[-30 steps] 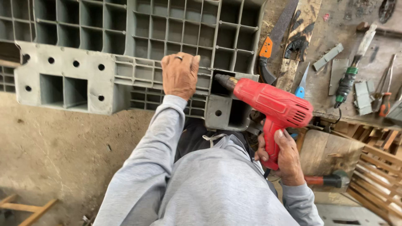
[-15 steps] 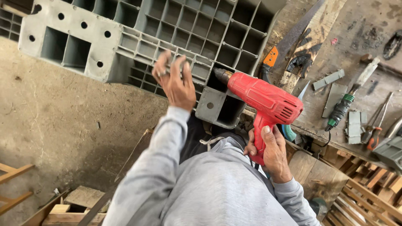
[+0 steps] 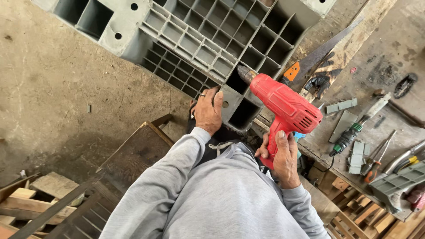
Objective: The person uses a soldering iron to melt and remove excess plastic from a gray plastic pallet. They then switch to a red heat gun to soften and smooth the edges of the pallet. The person alternates between the two tools to refine the surface.
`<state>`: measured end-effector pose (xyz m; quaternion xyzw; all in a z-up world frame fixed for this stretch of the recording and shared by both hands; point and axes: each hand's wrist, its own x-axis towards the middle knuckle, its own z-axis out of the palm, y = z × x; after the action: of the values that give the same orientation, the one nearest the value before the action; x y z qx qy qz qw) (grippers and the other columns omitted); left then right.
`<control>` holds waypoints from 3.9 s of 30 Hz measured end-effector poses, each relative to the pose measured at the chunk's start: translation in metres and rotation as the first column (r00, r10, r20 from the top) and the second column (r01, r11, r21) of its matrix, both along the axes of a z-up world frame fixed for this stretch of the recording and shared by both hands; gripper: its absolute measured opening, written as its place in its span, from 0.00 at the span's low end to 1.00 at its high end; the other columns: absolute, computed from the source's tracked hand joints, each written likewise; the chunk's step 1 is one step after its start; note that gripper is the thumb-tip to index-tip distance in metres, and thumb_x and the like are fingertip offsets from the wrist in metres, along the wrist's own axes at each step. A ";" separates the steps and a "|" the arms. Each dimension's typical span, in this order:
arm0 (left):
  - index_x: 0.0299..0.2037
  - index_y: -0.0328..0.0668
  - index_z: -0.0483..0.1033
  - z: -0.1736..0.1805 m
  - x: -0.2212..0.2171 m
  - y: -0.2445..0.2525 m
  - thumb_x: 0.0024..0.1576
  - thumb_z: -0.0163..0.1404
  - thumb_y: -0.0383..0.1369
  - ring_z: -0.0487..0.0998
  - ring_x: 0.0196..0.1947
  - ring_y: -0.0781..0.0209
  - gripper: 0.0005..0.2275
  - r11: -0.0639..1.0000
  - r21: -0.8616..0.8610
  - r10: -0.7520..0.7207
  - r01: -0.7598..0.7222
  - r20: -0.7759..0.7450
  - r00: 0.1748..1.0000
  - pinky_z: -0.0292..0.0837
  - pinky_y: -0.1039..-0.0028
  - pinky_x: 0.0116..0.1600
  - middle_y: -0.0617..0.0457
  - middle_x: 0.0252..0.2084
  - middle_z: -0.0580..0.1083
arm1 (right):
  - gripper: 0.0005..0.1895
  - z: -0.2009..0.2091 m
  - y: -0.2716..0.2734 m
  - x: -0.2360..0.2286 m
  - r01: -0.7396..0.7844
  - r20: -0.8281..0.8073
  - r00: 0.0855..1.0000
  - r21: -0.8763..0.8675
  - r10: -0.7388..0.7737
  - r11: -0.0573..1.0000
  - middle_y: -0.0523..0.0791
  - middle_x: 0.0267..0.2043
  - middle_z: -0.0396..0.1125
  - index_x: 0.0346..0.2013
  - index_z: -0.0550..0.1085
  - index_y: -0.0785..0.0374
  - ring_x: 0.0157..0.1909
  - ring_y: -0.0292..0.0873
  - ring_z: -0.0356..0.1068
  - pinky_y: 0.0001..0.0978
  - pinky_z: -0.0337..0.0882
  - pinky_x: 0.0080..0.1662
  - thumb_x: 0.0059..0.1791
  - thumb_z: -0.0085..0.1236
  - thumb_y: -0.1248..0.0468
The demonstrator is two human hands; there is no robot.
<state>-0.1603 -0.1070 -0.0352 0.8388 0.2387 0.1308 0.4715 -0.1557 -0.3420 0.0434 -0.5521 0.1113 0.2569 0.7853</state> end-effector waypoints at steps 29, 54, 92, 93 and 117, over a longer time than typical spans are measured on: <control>0.55 0.39 0.77 -0.013 -0.004 -0.005 0.67 0.48 0.40 0.78 0.53 0.46 0.15 0.989 -0.139 0.088 -0.056 0.243 0.966 0.72 0.65 0.59 0.44 0.52 0.77 | 0.19 0.008 -0.001 -0.003 -0.034 0.051 0.998 -0.062 0.037 0.997 0.49 0.35 0.62 0.50 0.64 0.67 0.25 0.39 0.63 0.42 0.75 0.34 0.61 0.44 0.52; 0.55 0.39 0.78 -0.017 -0.005 0.000 0.66 0.49 0.38 0.79 0.51 0.47 0.14 0.991 -0.130 0.058 -0.027 0.242 0.969 0.73 0.65 0.57 0.45 0.50 0.77 | 0.20 0.012 0.000 0.002 -0.060 0.026 0.998 -0.051 0.061 0.997 0.48 0.36 0.63 0.51 0.64 0.65 0.25 0.38 0.63 0.41 0.74 0.33 0.59 0.46 0.49; 0.50 0.43 0.80 0.009 0.065 0.055 0.65 0.52 0.33 0.70 0.49 0.55 0.08 0.920 0.391 -0.126 -0.003 0.304 0.944 0.70 0.68 0.54 0.49 0.47 0.74 | 0.18 0.049 0.001 0.012 -0.055 -0.102 0.994 -0.111 0.043 0.992 0.48 0.37 0.65 0.55 0.62 0.63 0.23 0.39 0.64 0.41 0.76 0.30 0.57 0.41 0.54; 0.49 0.43 0.80 0.008 0.084 0.062 0.66 0.52 0.32 0.71 0.49 0.55 0.07 0.906 0.420 -0.176 0.039 0.292 0.940 0.70 0.68 0.55 0.49 0.48 0.74 | 0.17 0.049 0.003 0.012 -0.025 -0.119 0.993 -0.090 0.014 0.996 0.48 0.37 0.65 0.56 0.61 0.61 0.23 0.39 0.64 0.41 0.76 0.30 0.56 0.41 0.55; 0.16 0.46 0.75 -0.011 0.172 0.092 0.68 0.41 0.50 0.70 0.25 0.55 0.28 0.639 0.589 -0.448 0.495 -0.237 0.862 0.63 0.61 0.47 0.53 0.16 0.71 | 0.24 0.094 0.048 -0.038 0.243 -0.176 0.949 -0.119 -0.261 0.963 0.50 0.37 0.65 0.61 0.63 0.67 0.22 0.38 0.64 0.39 0.74 0.30 0.59 0.44 0.52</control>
<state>0.0115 -0.0148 -0.0458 0.9837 -0.0303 0.0465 0.1711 -0.1935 -0.2943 0.1373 -0.5434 0.2676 0.2002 0.7701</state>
